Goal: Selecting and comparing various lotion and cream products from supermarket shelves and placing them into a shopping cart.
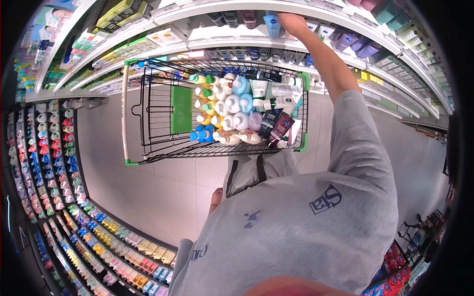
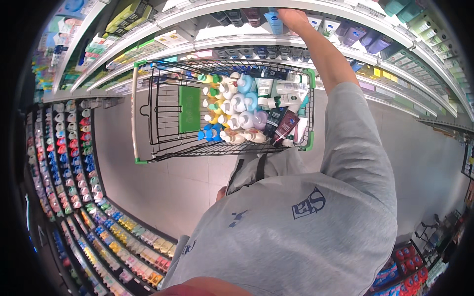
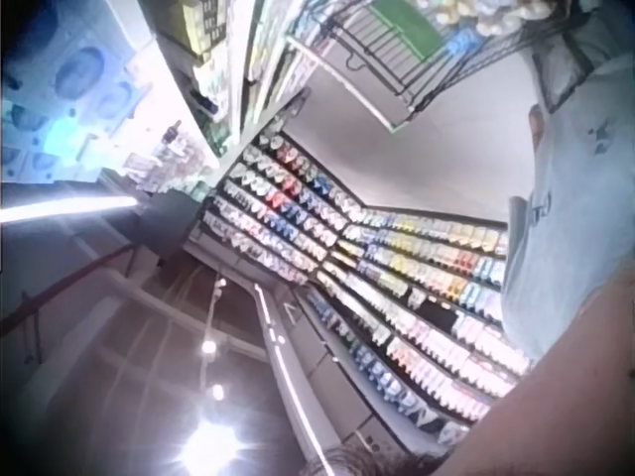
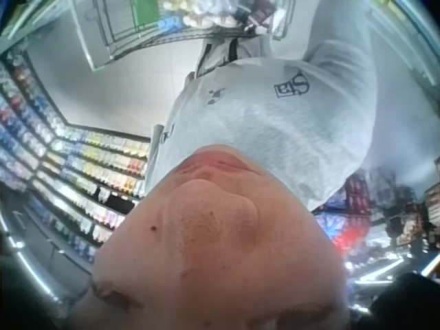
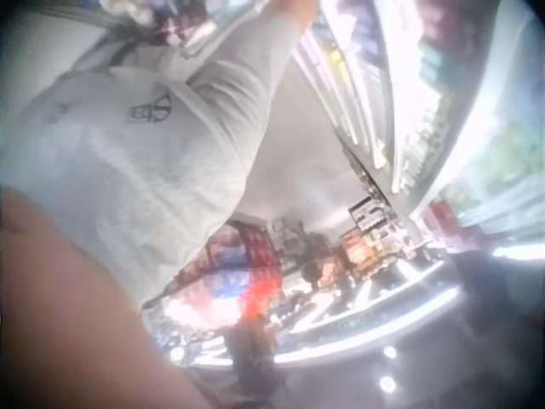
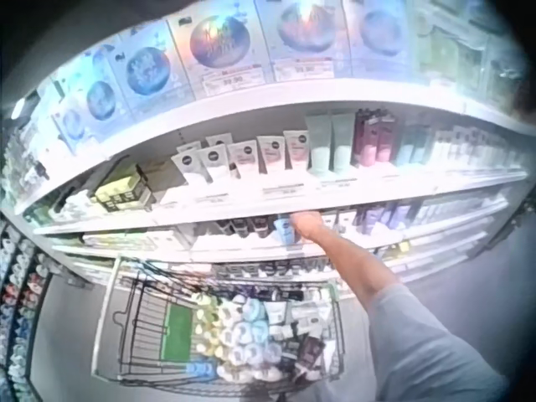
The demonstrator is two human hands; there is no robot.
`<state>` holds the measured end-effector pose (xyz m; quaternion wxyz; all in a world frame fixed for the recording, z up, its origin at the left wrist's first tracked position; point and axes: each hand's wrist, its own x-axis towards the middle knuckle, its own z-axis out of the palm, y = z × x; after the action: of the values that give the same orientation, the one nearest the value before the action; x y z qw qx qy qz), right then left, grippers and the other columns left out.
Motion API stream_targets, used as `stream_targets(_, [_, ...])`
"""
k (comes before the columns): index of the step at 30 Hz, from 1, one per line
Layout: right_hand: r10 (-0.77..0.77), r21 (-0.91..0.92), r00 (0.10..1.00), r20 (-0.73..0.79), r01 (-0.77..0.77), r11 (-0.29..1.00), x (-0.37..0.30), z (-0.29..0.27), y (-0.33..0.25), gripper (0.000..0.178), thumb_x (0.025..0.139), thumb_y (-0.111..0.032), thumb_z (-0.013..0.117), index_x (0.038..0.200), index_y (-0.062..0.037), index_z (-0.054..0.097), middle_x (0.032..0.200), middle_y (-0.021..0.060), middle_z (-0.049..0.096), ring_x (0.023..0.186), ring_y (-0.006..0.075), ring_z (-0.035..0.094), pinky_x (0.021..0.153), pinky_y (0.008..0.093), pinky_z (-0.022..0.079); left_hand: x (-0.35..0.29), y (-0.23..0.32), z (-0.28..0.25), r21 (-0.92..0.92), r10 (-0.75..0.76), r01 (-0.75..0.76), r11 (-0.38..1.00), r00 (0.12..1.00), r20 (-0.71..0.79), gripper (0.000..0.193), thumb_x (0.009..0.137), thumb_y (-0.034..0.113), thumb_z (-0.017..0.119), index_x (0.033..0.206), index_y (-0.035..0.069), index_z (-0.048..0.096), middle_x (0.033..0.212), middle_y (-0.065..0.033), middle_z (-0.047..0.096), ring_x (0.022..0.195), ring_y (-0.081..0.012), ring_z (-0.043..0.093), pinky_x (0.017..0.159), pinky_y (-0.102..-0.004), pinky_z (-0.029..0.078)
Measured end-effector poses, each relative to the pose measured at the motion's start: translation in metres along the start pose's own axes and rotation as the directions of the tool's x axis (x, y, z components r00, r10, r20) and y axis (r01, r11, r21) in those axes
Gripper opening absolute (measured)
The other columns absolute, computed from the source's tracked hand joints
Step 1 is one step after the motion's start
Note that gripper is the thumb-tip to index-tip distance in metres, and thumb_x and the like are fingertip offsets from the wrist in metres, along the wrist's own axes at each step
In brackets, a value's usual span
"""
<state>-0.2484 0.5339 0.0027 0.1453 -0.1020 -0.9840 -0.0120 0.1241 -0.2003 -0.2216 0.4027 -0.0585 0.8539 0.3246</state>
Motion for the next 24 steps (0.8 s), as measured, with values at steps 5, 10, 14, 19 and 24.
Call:
stream_targets(5, [-0.095,0.091,0.995,0.026,0.092,0.992,-0.022,-0.014,-0.012,0.023,0.092,-0.026,0.056,0.109,-0.0119,0.063,0.098,0.0104,0.068,0.096,0.0305,0.064,0.079,0.0419,0.051,-0.022,0.115,-0.044,-0.152,-0.039,0.022,0.988,0.994,-0.106,0.031,0.095,0.027,0.054,0.113,0.004,0.062,0.091,-0.0144,0.070,0.085,-0.0187,0.068,0.073,-0.0314,0.054])
stream_targets(10, [-0.126,0.211,0.964,-0.234,0.177,0.961,-0.065,-0.060,-0.044,0.011,0.087,-0.016,0.060,0.096,-0.0108,0.062,0.091,0.0043,0.065,0.088,0.0249,0.062,0.070,0.0396,0.052,-0.010,0.222,-0.082,-0.105,0.265,-0.293,0.950,0.938,-0.223,0.029,0.098,0.022,0.052,0.117,0.001,0.059,0.097,-0.0118,0.068,0.086,-0.0158,0.064,0.077,-0.0297,0.051])
stream_targets(14, [-0.159,0.478,0.912,-0.379,0.340,0.810,-0.111,-0.116,-0.080,0.013,0.090,-0.020,0.061,0.093,-0.0072,0.064,0.085,0.0074,0.064,0.077,0.0271,0.063,0.064,0.0383,0.051,-0.004,0.342,-0.090,0.010,0.564,-0.596,0.803,0.755,-0.335,0.035,0.090,0.014,0.062,0.122,0.000,0.056,0.107,-0.0164,0.065,0.096,-0.0237,0.065,0.084,-0.0341,0.051])
stream_targets(19, [-0.117,0.822,0.993,-0.022,0.084,0.564,-0.171,-0.184,-0.142,0.014,0.089,-0.018,0.064,0.095,-0.0055,0.066,0.083,0.0090,0.064,0.071,0.0228,0.064,0.062,0.0311,0.050,-0.022,0.476,-0.096,0.280,0.836,-0.822,0.496,0.366,-0.409,0.044,0.083,0.010,0.071,0.121,-0.002,0.054,0.106,-0.0135,0.064,0.096,-0.0232,0.063,0.086,-0.0334,0.050])
stream_targets(24, [-0.161,0.925,0.923,0.349,-0.311,0.218,-0.177,-0.193,-0.164,0.017,0.094,-0.017,0.062,0.100,-0.0018,0.065,0.077,0.0024,0.065,0.063,0.0064,0.059,0.060,0.0239,0.049,-0.001,0.463,-0.070,-0.533,0.733,-0.562,0.632,0.657,0.177,0.034,0.083,0.011,0.070,0.111,-0.002,0.056,0.092,-0.0058,0.065,0.083,-0.0170,0.065,0.075,-0.0293,0.052])
